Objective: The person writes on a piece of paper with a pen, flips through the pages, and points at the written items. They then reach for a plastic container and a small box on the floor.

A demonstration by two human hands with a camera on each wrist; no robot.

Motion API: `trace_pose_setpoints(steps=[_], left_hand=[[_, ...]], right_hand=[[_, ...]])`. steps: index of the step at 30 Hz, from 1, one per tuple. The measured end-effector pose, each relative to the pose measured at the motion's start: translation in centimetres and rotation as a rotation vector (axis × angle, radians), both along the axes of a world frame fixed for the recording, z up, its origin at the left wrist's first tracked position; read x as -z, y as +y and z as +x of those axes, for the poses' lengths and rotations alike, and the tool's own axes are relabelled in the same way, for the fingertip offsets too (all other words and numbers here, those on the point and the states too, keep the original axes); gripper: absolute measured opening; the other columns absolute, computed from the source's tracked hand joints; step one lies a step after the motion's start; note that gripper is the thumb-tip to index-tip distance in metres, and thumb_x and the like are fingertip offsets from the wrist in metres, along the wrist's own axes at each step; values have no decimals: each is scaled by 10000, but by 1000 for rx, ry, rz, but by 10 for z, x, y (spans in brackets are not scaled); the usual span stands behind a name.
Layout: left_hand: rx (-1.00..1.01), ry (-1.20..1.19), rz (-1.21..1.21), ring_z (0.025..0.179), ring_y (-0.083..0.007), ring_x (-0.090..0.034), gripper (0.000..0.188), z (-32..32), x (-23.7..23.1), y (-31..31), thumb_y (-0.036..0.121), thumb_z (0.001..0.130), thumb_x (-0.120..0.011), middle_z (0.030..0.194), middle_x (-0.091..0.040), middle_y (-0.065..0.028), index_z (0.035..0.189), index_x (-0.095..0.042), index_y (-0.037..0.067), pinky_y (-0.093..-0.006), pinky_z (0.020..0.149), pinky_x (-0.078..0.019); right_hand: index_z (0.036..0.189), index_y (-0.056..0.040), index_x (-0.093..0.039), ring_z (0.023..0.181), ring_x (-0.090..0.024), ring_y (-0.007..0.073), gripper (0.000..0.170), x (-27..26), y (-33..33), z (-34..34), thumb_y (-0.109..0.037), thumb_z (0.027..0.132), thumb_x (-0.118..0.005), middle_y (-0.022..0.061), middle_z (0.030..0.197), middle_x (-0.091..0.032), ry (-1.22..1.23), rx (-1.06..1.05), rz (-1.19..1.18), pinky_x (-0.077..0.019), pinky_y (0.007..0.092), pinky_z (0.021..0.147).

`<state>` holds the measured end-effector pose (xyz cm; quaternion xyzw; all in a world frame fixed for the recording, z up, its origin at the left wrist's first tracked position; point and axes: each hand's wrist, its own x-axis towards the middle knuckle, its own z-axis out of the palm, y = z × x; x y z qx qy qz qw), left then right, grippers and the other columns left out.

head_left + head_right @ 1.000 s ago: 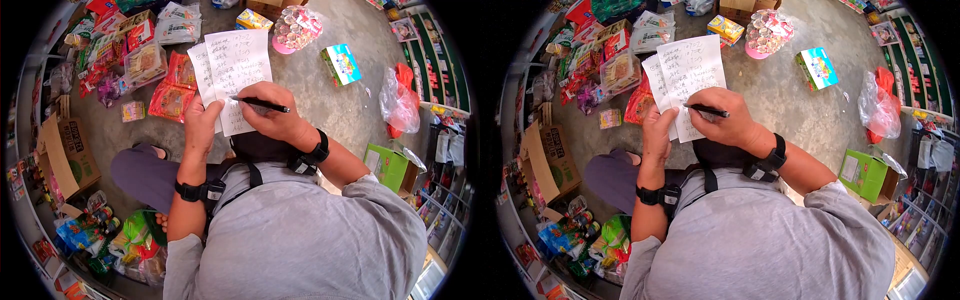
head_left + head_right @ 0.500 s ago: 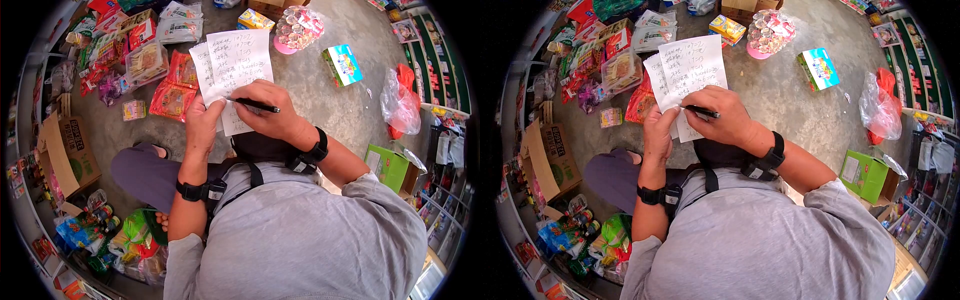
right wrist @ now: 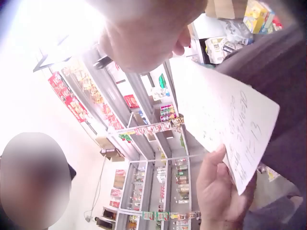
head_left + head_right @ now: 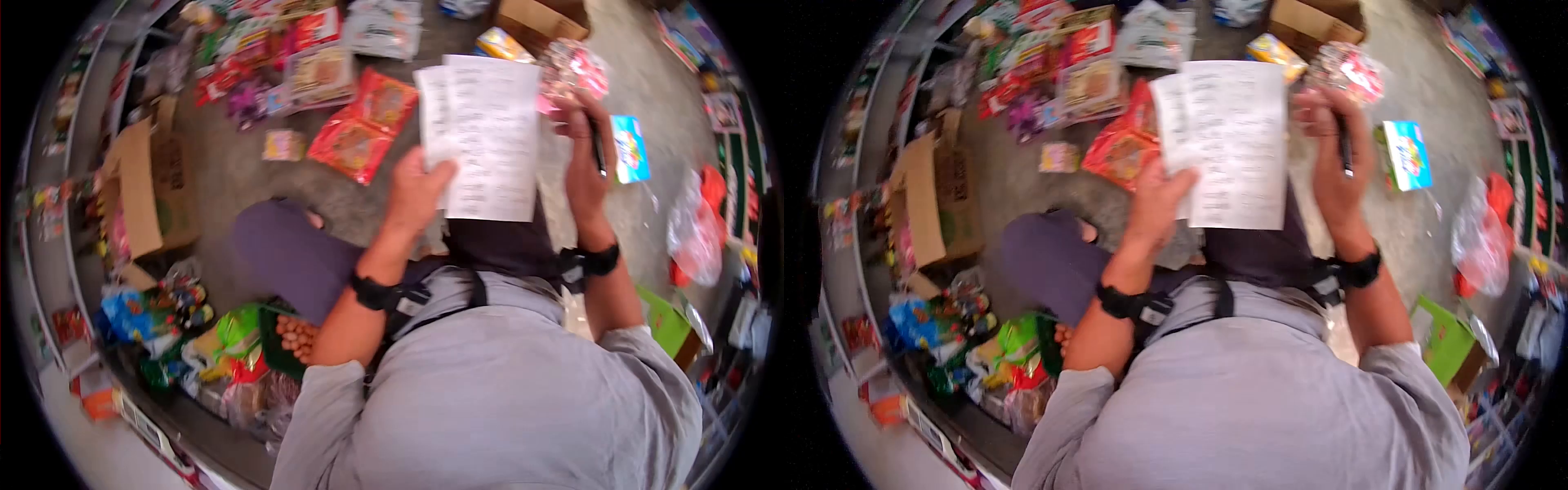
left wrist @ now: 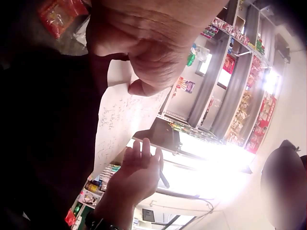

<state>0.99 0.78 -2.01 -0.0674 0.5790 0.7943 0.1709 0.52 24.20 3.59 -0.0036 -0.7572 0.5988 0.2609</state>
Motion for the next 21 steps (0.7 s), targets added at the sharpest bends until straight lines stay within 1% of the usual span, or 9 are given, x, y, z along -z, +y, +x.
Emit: trace_pose_setpoints(steps=[2, 5, 8, 11, 13, 15, 16, 17, 21], left_hand=[[19, 36, 44, 900, -109, -655, 253, 0, -8, 0, 72, 925, -608, 1039, -711, -58, 1151, -657, -32, -282, 811, -532], [38, 37, 122, 915, -109, -660, 256, 1, -24, 1, 60, 932, -587, 1063, -710, -62, 1163, -648, -34, -284, 819, -539], [46, 49, 169, 938, -110, -661, 268, 3, -29, 1, 50, 937, -575, 1101, -703, -68, 1184, -640, -31, -281, 819, -543], [40, 43, 204, 944, -111, -659, 268, 5, -29, 1, 45, 941, -580, 1111, -699, -67, 1192, -639, -29, -279, 821, -541], [11, 51, 203, 947, -112, -659, 264, 7, -29, -2, 40, 944, -586, 1113, -698, -64, 1194, -641, -26, -279, 826, -541], [-35, 72, 198, 948, -112, -658, 259, 9, -23, -4, 36, 947, -596, 1111, -697, -60, 1194, -644, -22, -279, 832, -541], [-32, 73, 220, 953, -115, -660, 254, 9, -23, -7, 36, 950, -610, 1110, -698, -61, 1196, -643, -21, -284, 844, -543], [-59, 64, 220, 960, -120, -663, 254, 8, -22, -8, 41, 951, -619, 1107, -702, -71, 1194, -639, -30, -288, 856, -544], [-116, 22, 224, 965, -145, -678, 239, 5, -32, -19, 50, 954, -619, 1130, -701, -101, 1178, -633, -35, -292, 862, -544]], right_hand=[[1310, -9, -539, 1099, -657, 180, 280, -2, 6, -3, -72, 1037, -530, 113, 1191, -679, -48, -3, 4, -526, 286, 868], [1311, -9, -546, 1123, -655, 210, 309, -15, -3, -2, -157, 1039, -547, 125, 1212, -672, -202, -28, -223, -526, 301, 902], [1282, -34, -587, 980, -652, 138, 304, -28, -20, -2, -205, 1031, -570, 71, 1132, -676, -294, -1, -361, -509, 254, 811], [1239, -59, -629, 818, -563, 53, 276, -25, -15, -1, -206, 1007, -610, -3, 1024, -648, -313, -109, -339, -434, 200, 702], [1191, -50, -645, 785, -520, 32, 260, -27, -22, -2, -154, 954, -671, -38, 958, -627, -296, -107, -199, -410, 190, 685], [1165, -35, -639, 837, -569, 60, 263, -31, -37, -3, -104, 919, -706, -21, 950, -646, -279, -135, -255, -459, 216, 747], [1125, -19, -637, 880, -600, 83, 251, -30, -37, -7, -77, 898, -728, -2, 945, -661, -285, -128, -159, -483, 237, 801], [1093, -15, -641, 870, -599, 74, 219, -31, -39, -8, -90, 906, -727, 8, 951, -663, -296, -167, -136, -482, 233, 787], [1060, -3, -638, 816, -646, 80, 156, -25, -54, -26, -69, 929, -690, 55, 934, -709, -334, -313, -375, -524, 239, 715]])
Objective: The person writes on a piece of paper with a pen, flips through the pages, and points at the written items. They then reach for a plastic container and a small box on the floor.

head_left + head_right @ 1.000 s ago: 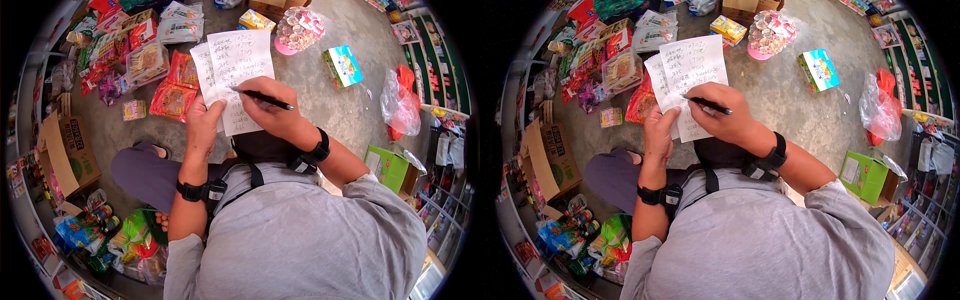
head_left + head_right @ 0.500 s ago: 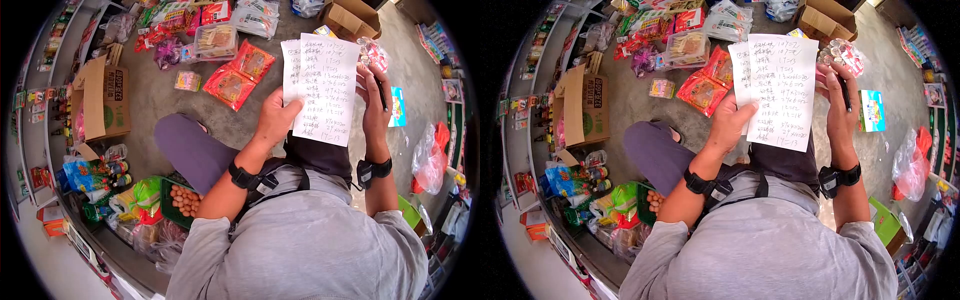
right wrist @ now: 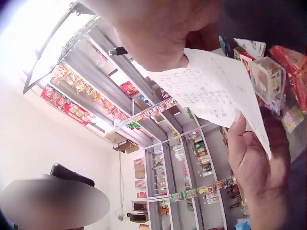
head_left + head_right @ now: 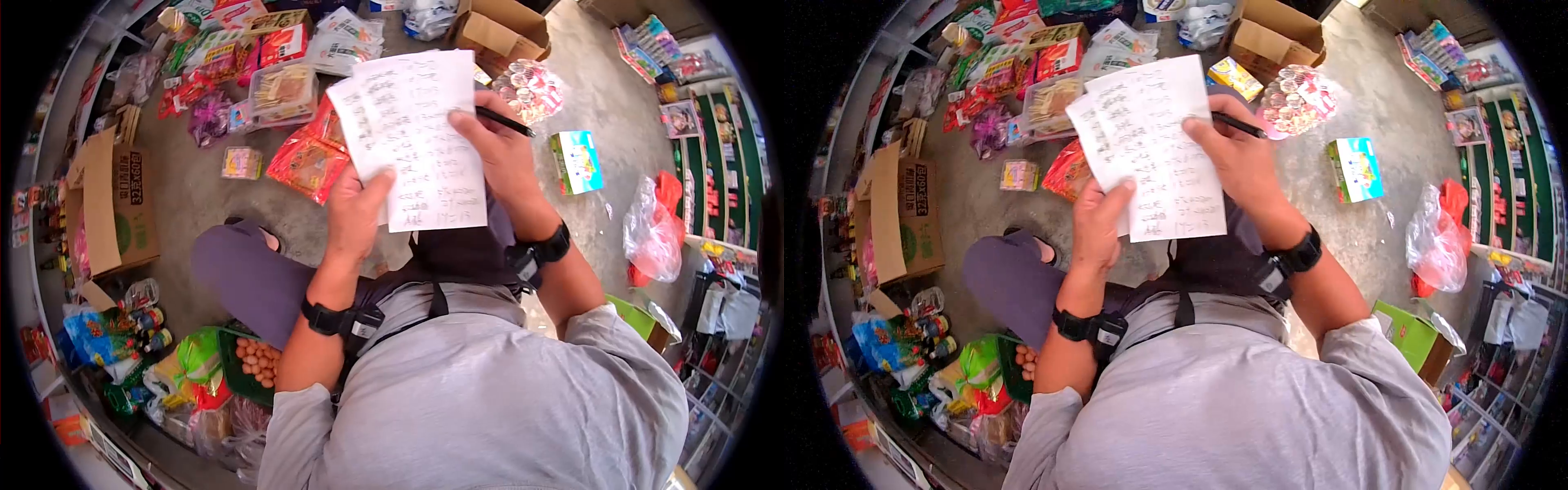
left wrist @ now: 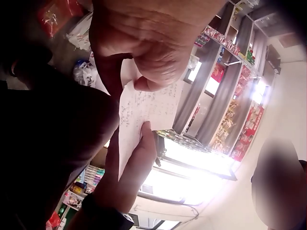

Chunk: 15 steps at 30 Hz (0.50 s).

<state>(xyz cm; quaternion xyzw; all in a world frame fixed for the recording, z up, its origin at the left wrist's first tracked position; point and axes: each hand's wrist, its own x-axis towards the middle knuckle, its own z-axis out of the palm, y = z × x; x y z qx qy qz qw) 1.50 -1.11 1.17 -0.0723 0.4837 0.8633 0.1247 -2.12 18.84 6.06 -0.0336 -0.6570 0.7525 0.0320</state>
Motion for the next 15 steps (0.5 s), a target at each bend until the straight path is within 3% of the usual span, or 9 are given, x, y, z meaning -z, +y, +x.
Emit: trace_pose_setpoints(steps=[6, 12, 15], left_hand=[[-58, 37, -59, 946, -143, -684, 261, -2, -3, -7, 64, 954, -623, 1120, -700, -98, 1196, -628, -35, -298, 843, -559], [85, -118, -127, 886, -129, -708, 266, 4, -16, -4, 109, 971, -618, 1091, -714, -80, 1215, -627, 6, -262, 662, -602], [42, -114, -128, 831, -108, -700, 251, 5, -13, 1, 148, 981, -627, 1043, -721, -59, 1195, -639, 17, -238, 597, -584]], right_hand=[[1080, -6, -632, 829, -643, 99, 186, 6, -10, -14, -75, 919, -691, 68, 939, -702, -12, -12, -154, -530, 248, 738], [1098, -10, -628, 846, -634, 106, 211, 10, -5, -21, -103, 920, -691, 75, 955, -694, 21, 36, -199, -524, 262, 756], [1096, -12, -630, 840, -634, 107, 210, 13, -4, -28, -107, 919, -692, 74, 949, -694, 38, 49, -180, -521, 263, 746]])
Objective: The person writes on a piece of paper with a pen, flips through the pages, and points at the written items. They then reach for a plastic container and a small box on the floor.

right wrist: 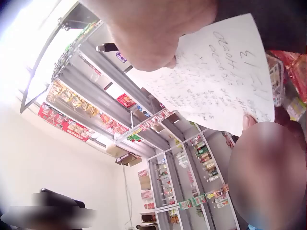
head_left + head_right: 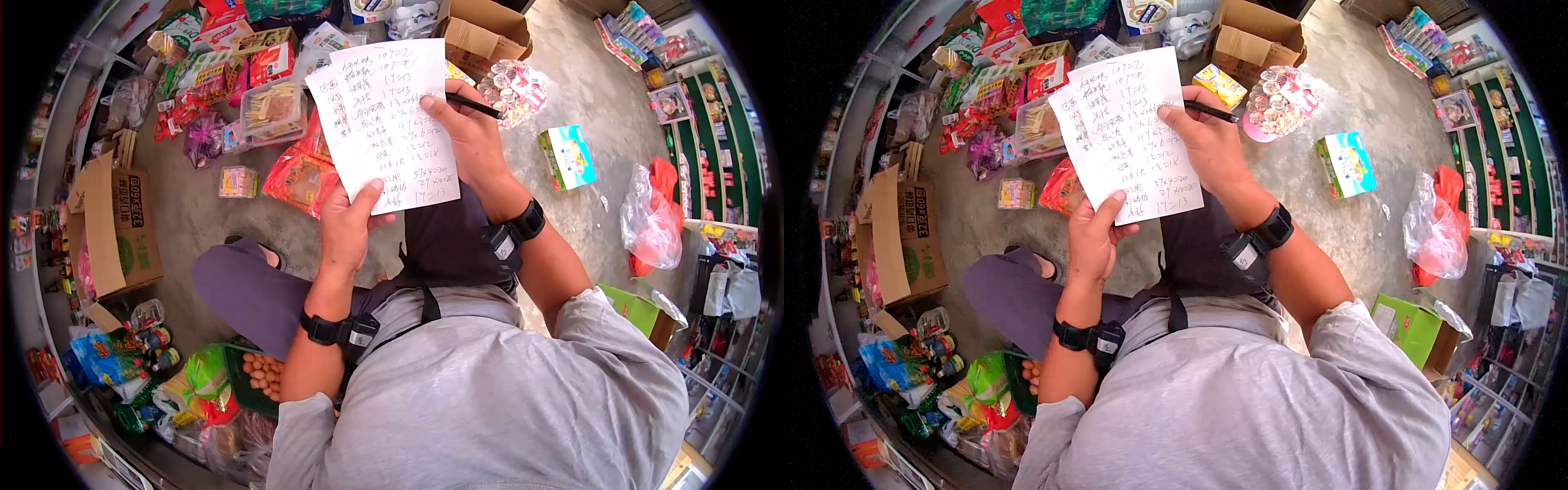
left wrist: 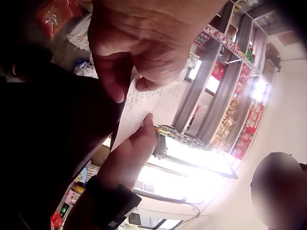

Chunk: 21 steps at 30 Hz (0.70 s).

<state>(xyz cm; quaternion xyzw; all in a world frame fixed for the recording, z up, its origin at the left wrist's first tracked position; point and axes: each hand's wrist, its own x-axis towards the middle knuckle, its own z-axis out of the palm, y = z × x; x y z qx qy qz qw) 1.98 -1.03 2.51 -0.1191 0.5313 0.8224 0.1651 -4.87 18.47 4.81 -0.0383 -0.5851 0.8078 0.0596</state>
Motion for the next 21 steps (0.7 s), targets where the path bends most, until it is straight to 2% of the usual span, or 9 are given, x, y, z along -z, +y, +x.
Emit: trace_pose_setpoints(steps=[11, 21], left_hand=[[-10, 26, -91, 783, -86, -678, 227, -5, 1, 1, 148, 982, -632, 1016, -720, -45, 1167, -651, 17, -222, 586, -571], [37, 37, -91, 791, -85, -669, 232, -12, -10, 14, 165, 983, -631, 994, -712, -43, 1163, -646, 18, -226, 581, -569]], right_hand=[[1049, -9, -634, 779, -621, 74, 155, 7, 1, -5, -60, 913, -687, 42, 876, -697, 67, 28, 61, -502, 235, 696], [1085, -3, -635, 812, -633, 81, 177, 2, 14, -3, -58, 922, -677, 60, 918, -711, 74, 70, 16, -513, 239, 723]])
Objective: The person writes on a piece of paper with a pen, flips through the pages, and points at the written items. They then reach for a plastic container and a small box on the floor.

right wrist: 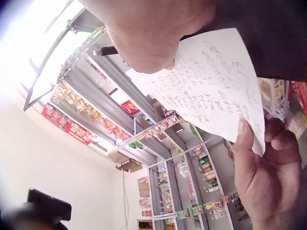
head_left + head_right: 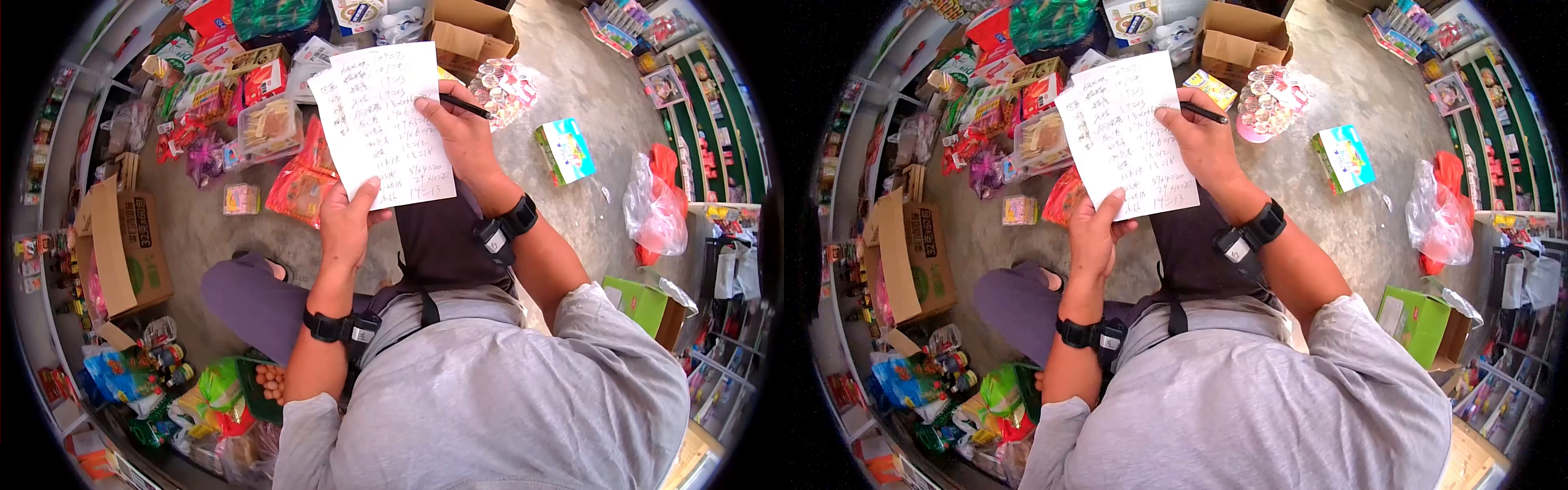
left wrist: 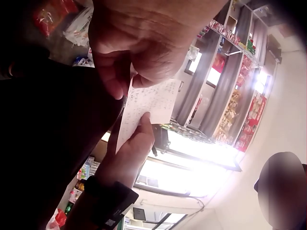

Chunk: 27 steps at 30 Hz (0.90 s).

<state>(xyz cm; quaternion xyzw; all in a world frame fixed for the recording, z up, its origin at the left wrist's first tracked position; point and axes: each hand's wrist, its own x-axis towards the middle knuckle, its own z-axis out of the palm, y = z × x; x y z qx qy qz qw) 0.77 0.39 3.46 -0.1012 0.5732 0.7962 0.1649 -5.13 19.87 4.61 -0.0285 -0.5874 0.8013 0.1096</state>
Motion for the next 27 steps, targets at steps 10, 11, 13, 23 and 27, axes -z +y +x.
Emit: trace_pose_setpoints(steps=[10, 11, 13, 23, 27], left_hand=[[34, 85, -15, 831, -156, -725, 246, -13, 26, 23, 146, 982, -618, 1040, -727, -112, 1149, -653, -31, -281, 682, -606], [32, 118, -44, 832, -160, -725, 250, -13, 35, 21, 144, 982, -616, 1042, -725, -115, 1152, -651, -35, -287, 690, -608], [22, 128, -65, 852, -146, -706, 257, -14, 41, 20, 137, 978, -625, 1053, -722, -109, 1157, -658, -45, -278, 722, -581], [91, 84, -160, 799, -143, -711, 230, -11, 42, 13, 171, 990, -598, 994, -723, -76, 1129, -666, -1, -290, 659, -597], [85, 62, -136, 795, -137, -710, 210, -10, 38, 15, 174, 989, -600, 986, -725, -64, 1116, -671, 23, -283, 645, -594]], right_hand=[[1157, 18, -618, 856, -661, 115, 201, 6, 35, 19, -36, 963, -614, 84, 965, -722, 176, 316, 221, -529, 265, 794], [1175, 23, -615, 866, -669, 122, 213, 6, 37, 21, -34, 971, -603, 89, 973, -723, 266, 412, 303, -532, 269, 808], [1226, 27, -609, 883, -677, 130, 254, -22, 33, 38, -25, 978, -592, 101, 986, -727, 309, 306, 422, -535, 274, 815], [998, -7, -711, 781, -669, 133, 114, 4, -13, 75, -49, 892, -711, 94, 918, -727, 277, -26, 569, -537, 269, 700], [958, -24, -695, 721, -653, 150, 111, 11, -13, 77, -35, 850, -719, 77, 864, -705, 165, -26, 584, -525, 284, 648]])
